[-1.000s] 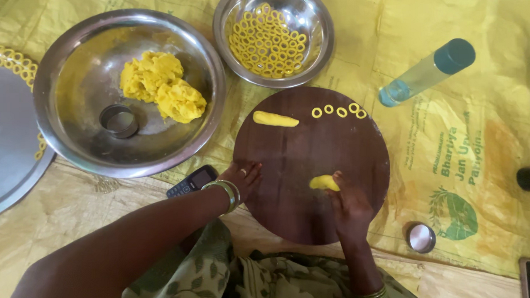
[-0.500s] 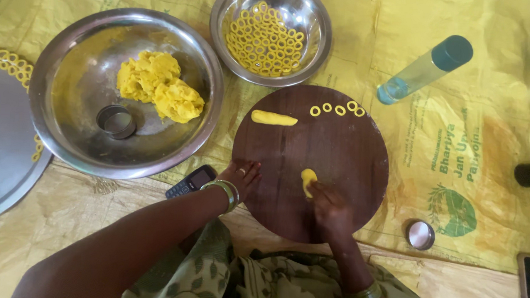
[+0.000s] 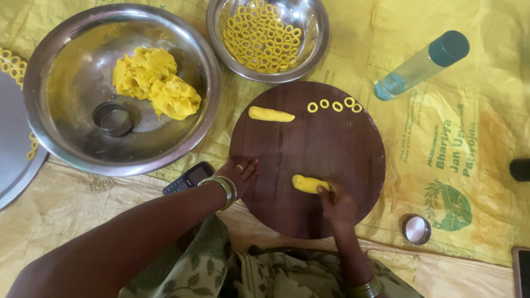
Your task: The person rolls yellow dough into thin ropes on a wooden board. They repeatedly take small pieces of dough, roll them into long strands, and place them on the board alongside previously rolled pieces.
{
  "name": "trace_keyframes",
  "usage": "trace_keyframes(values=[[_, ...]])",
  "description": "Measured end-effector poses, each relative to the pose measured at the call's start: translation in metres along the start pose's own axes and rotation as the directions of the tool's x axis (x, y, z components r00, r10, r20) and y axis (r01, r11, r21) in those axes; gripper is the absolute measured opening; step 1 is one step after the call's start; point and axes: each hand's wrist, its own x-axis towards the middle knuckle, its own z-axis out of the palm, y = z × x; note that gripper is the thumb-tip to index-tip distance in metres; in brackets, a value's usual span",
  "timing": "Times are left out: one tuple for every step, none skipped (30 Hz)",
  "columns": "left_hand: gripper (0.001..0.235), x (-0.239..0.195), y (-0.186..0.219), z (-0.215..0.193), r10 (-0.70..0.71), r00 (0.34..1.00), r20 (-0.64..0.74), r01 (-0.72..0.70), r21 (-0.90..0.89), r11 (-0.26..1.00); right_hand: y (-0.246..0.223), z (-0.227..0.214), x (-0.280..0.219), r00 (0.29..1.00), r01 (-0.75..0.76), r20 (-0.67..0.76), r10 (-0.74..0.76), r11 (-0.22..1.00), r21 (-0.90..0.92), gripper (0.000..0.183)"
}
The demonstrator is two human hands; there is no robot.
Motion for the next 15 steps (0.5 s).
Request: trace_keyframes(values=[[0.069,0.001,0.0,0.0,0.001,1.0,0.009,-0.001,-0.009,1.0,0.001,-0.002,0.0,0.99,0.115,-0.07,-0.119,0.992,-0.061,0.04],[0.07,0.003,0.0,0.001,0.006,1.0,0.015,-0.006,0.0,1.0,0.001,-0.004,0.0,0.962,0.223,-0.132,-0.239,0.966,-0.129,0.041],[0.071,0.004,0.001,0.003,0.008,1.0,0.022,-0.008,0.005,1.0,0.002,-0.007,-0.001,0.915,0.325,-0.179,-0.362,0.923,-0.205,0.042],[0.072,0.005,0.002,0.005,0.01,1.0,0.028,-0.01,0.009,1.0,0.001,-0.01,-0.004,0.912,0.333,-0.183,-0.368,0.922,-0.197,0.048],[0.071,0.005,0.003,0.007,0.015,0.999,0.029,-0.015,0.008,1.0,-0.001,-0.013,-0.005,0.909,0.339,-0.186,-0.372,0.922,-0.188,0.053],[0.07,0.006,0.005,0.009,0.02,0.999,0.03,-0.02,0.007,1.0,-0.003,-0.016,-0.008,0.907,0.344,-0.19,-0.376,0.922,-0.178,0.058],[0.07,0.007,0.004,0.01,0.021,0.999,0.03,-0.021,0.011,1.0,-0.007,-0.016,-0.009,0.874,0.411,-0.159,-0.46,0.872,-0.265,0.062],[0.068,0.008,0.002,0.012,0.018,1.0,0.005,-0.018,0.043,0.999,-0.013,-0.014,-0.009,0.835,0.472,-0.121,-0.537,0.81,-0.347,0.065],[0.067,0.011,0.003,0.015,0.02,1.0,-0.02,-0.018,0.073,0.997,-0.016,-0.012,-0.01,0.793,0.524,-0.073,-0.605,0.738,-0.426,0.069],[0.065,0.014,0.004,0.019,0.023,0.999,-0.045,-0.018,0.103,0.995,-0.019,-0.007,-0.01,0.794,0.539,-0.007,-0.608,0.709,-0.454,0.075],[0.065,0.018,0.006,0.024,0.012,0.999,-0.032,-0.009,0.102,0.995,-0.023,0.003,-0.01,0.794,0.553,0.058,-0.605,0.68,-0.482,0.08],[0.065,0.022,0.008,0.03,0.002,1.0,-0.019,0.0,0.102,0.995,-0.025,0.013,-0.012,0.792,0.568,0.123,-0.598,0.649,-0.506,0.085],[0.065,0.028,0.012,0.036,-0.006,1.0,-0.007,0.007,0.101,0.995,-0.025,0.021,-0.013,0.788,0.585,0.164,-0.593,0.64,-0.498,0.086],[0.064,0.032,0.017,0.043,-0.022,1.0,0.0,0.022,0.064,0.998,-0.024,0.03,-0.016,0.783,0.601,0.205,-0.587,0.632,-0.489,0.086],[0.062,0.041,0.017,0.045,-0.047,0.999,-0.004,0.047,0.034,0.998,-0.024,0.033,-0.011,0.772,0.619,0.235,-0.59,0.617,-0.485,0.086]])
